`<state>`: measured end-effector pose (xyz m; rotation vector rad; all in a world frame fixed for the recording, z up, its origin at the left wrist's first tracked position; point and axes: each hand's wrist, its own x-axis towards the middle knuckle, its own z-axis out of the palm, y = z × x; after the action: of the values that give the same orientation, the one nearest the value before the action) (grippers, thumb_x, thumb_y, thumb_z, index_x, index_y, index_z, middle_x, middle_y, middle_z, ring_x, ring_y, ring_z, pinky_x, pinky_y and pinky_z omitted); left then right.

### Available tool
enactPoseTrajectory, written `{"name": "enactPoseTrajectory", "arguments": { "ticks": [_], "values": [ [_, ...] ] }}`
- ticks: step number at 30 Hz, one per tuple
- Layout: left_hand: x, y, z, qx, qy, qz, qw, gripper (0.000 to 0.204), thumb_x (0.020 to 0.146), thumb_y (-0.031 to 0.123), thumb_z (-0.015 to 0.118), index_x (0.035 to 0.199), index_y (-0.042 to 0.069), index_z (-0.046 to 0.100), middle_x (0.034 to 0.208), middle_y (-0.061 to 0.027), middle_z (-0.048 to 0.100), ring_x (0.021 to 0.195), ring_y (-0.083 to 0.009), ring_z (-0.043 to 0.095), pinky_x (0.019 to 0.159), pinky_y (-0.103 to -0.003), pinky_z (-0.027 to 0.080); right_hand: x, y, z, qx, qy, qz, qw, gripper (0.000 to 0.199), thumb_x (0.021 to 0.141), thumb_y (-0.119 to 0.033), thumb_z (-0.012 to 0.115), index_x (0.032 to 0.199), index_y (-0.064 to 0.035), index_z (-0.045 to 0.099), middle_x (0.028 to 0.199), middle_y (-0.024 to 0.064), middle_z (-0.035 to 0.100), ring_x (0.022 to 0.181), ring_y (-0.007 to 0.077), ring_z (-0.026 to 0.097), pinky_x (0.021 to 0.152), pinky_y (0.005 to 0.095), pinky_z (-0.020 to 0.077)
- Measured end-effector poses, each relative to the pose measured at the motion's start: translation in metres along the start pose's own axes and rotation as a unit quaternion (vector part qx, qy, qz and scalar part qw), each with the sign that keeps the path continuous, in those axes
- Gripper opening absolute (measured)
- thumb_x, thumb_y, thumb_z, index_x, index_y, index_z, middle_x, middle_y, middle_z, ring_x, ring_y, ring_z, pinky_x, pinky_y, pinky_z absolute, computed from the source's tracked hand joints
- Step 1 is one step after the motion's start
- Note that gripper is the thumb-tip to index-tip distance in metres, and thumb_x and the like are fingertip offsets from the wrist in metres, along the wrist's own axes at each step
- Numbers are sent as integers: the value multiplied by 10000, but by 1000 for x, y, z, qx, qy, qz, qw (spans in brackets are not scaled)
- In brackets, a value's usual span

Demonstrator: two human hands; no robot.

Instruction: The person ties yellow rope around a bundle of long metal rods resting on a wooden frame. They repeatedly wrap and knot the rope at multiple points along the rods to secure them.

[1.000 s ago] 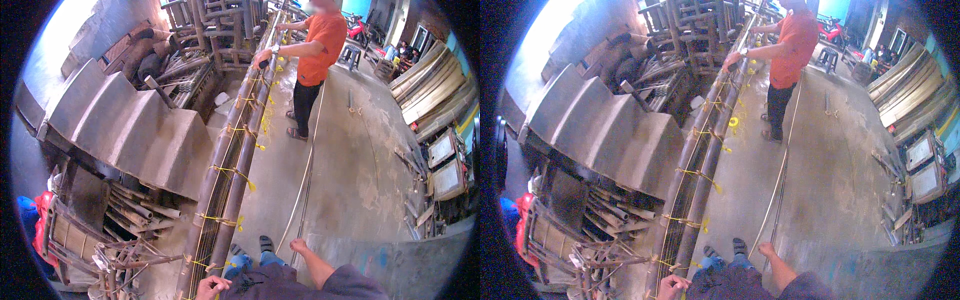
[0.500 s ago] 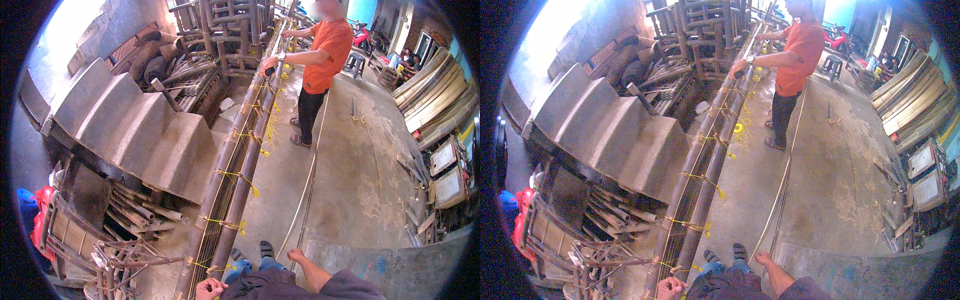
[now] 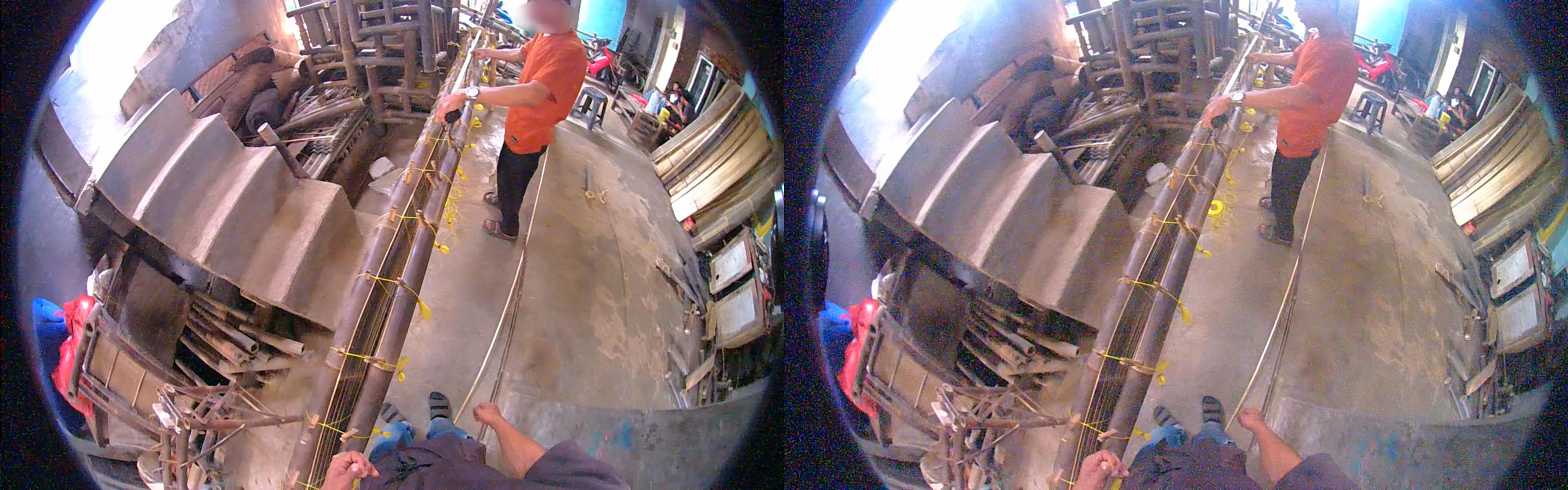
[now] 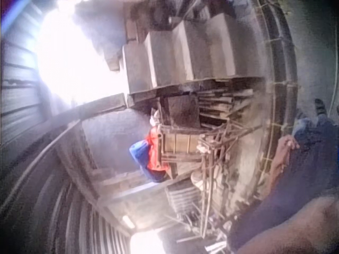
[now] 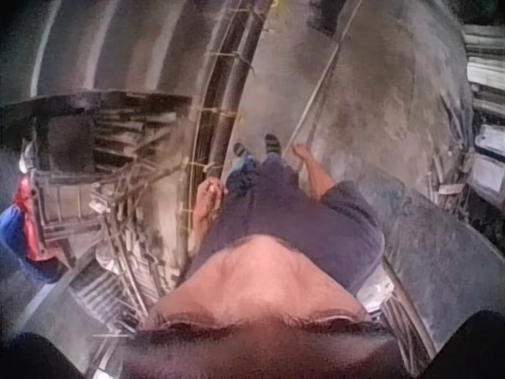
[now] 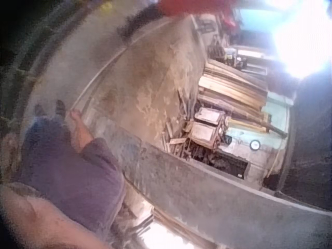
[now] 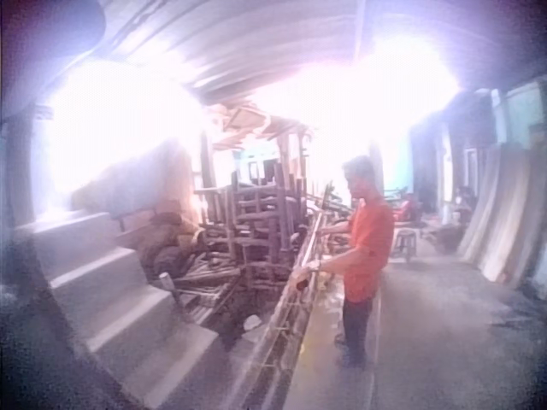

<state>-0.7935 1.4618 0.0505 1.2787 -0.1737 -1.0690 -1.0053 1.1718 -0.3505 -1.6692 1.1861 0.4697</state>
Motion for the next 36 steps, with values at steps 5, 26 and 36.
{"name": "enactPoseTrajectory", "arguments": {
  "ticks": [5, 26, 36],
  "values": [
    [5, -8, -5, 34, -24, 36, 998, 318, 819, 353, 673, 767, 93, 498, 686, 6, 468, 661, -115, 462, 706, -296, 428, 7, 13, 5, 15, 2, 18, 1000, 293, 743, -336, 525, 763, -99, 696, 731, 90, 672, 745, 255, 653, 719, 371, 502],
    [13, -18, 4, 75, -41, 3, 996, 297, 861, 343, 622, 812, 66, 526, 734, -29, 547, 749, -150, 544, 697, -307, 439, 44, 51, 10, -44, -9, -52, 998, 182, 760, -198, 571, 758, -45, 667, 674, 60, 643, 602, 145, 626, 522, 284, 494],
    [16, -14, 6, 145, -19, -35, 989, 273, 879, 306, 582, 802, 44, 567, 747, -35, 583, 732, -124, 544, 676, -266, 437, 51, 61, 4, -45, 39, -48, 997, 201, 762, -218, 578, 788, -43, 674, 704, 57, 660, 608, 153, 630, 575, 266, 509]
  ]
}}
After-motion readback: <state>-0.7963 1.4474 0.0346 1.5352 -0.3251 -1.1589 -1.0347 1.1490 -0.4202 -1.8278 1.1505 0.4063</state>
